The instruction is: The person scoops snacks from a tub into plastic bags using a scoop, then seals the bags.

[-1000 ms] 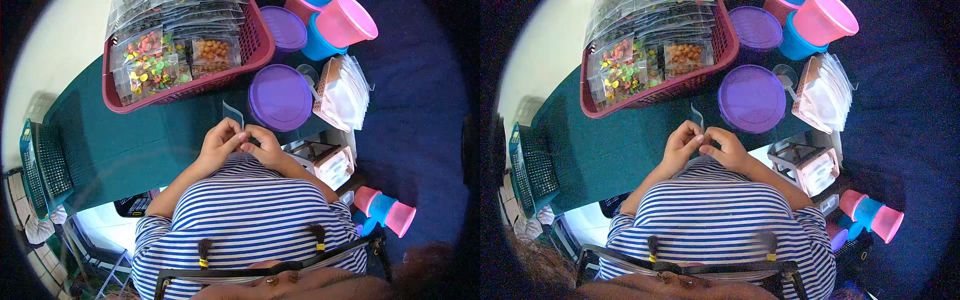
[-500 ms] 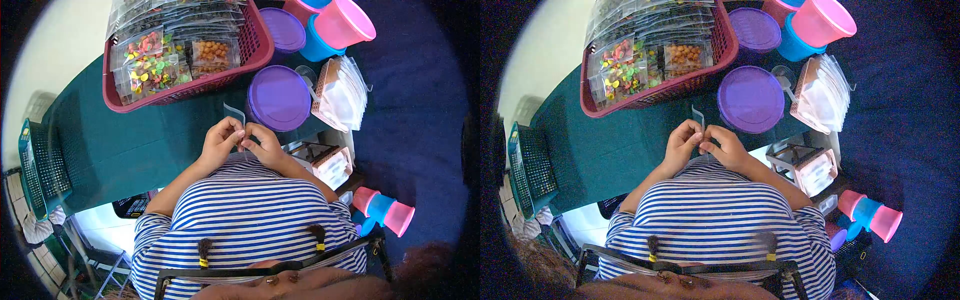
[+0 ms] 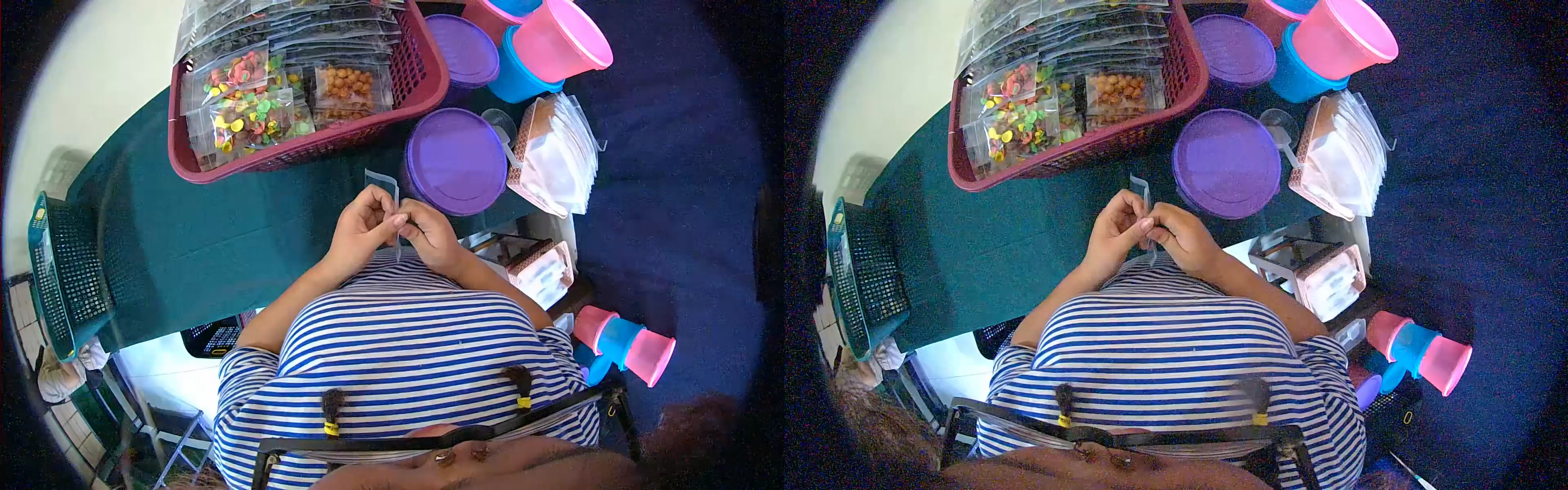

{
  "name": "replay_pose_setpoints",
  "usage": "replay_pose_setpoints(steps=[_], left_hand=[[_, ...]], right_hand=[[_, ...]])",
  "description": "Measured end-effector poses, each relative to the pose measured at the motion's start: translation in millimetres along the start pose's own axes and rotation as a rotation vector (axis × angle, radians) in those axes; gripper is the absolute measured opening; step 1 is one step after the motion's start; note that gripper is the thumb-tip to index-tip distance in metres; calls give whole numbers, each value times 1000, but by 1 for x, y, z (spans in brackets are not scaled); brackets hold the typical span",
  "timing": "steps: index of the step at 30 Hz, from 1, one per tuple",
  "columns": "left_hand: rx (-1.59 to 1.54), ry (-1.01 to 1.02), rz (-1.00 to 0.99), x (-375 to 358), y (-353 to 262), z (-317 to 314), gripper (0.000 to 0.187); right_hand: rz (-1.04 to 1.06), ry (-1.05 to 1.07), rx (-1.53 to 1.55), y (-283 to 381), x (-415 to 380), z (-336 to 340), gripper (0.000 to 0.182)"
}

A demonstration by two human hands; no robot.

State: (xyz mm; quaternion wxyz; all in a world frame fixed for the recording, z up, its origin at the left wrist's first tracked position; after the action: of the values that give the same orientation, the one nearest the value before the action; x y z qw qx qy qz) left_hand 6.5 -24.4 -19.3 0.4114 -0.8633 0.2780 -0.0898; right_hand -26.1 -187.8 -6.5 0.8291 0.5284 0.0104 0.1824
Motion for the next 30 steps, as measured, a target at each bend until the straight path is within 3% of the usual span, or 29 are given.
replay_pose_setpoints(steps=[18,21,23,30], left_hand=[[-76,53,9,2,2,3,18],[-29,33,34,2,1,2,19],[-32,36,40,2,1,3,19],[-50,17,44,2,2,5,16]], right_hand=[[2,5,59,-7,-2,-2,14],[-35,-3,177,-11,-3,-6,13],[-23,-20,153,-10,-3,-6,23],[-35,-6,68,-4,-2,-2,13]])
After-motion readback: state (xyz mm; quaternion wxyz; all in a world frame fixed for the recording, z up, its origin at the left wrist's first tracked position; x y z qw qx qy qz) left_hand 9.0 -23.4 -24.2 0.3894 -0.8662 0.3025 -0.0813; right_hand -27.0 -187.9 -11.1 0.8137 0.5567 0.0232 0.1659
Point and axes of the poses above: each hand's wrist, its own x-axis towards the middle knuckle, its own z-axis out of the back of the hand, y = z × x, the point moved 1 cm from there along x, towards the middle knuckle, and after that the axes turned 10 degrees about -x, right-handed, at the moved point
